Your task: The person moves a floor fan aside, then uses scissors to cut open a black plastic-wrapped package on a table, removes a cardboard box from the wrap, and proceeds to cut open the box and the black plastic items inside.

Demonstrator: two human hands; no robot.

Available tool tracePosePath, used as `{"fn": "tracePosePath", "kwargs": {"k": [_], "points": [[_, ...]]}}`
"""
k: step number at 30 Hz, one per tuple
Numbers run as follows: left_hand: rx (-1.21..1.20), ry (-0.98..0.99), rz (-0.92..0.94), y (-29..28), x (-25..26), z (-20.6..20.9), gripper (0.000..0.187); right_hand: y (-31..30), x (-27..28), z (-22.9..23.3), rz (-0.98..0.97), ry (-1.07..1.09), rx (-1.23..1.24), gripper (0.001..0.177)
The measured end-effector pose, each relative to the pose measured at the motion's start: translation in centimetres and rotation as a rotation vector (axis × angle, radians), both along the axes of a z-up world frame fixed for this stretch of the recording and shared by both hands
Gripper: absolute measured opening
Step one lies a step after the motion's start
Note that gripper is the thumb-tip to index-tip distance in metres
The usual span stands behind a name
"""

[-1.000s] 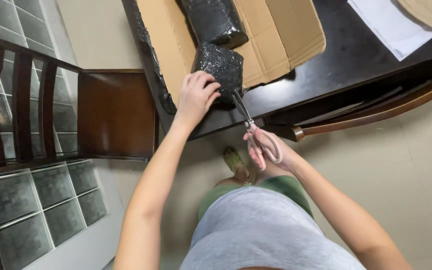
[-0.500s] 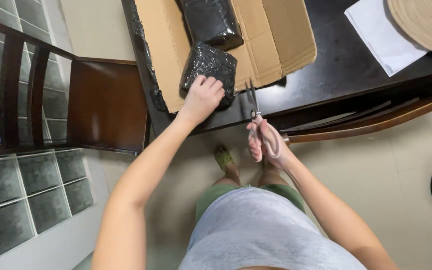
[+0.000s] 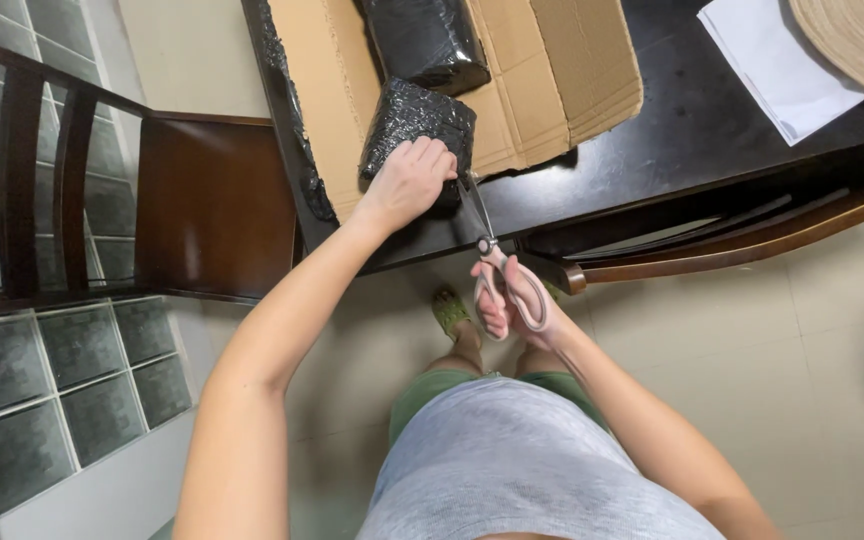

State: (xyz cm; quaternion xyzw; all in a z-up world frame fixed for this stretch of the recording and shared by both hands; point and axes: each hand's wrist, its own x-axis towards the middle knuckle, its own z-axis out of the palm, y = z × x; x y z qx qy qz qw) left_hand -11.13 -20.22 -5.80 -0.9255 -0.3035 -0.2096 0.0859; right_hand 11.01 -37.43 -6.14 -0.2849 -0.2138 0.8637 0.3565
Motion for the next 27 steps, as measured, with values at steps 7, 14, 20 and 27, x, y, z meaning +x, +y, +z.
{"fn": "tracePosePath", "kwargs": {"k": [7,14,20,27], "points": [[-0.059,0.022,-0.085,0.5,-1.6,1.3,0.012,-0.8,-1.4,-0.6,-0.068,0.034,-0.017,0.067],[-0.035,0.013,-0.148,0.7,-2.7,0.9,0.01,-0.4,-3.4,0.0,-0.076,-0.002,-0.017,0.068],[0.042,0.043,-0.088,1.3,-2.4,0.7,0.013,1.0,-4.9,-0.6,-0.118,0.04,-0.004,0.066],[0.018,-0.053,-0.121,1.3,-3.2,0.2,0.012,0.7,-4.8,-0.5,-0.139,-0.069,-0.02,0.06]]}}
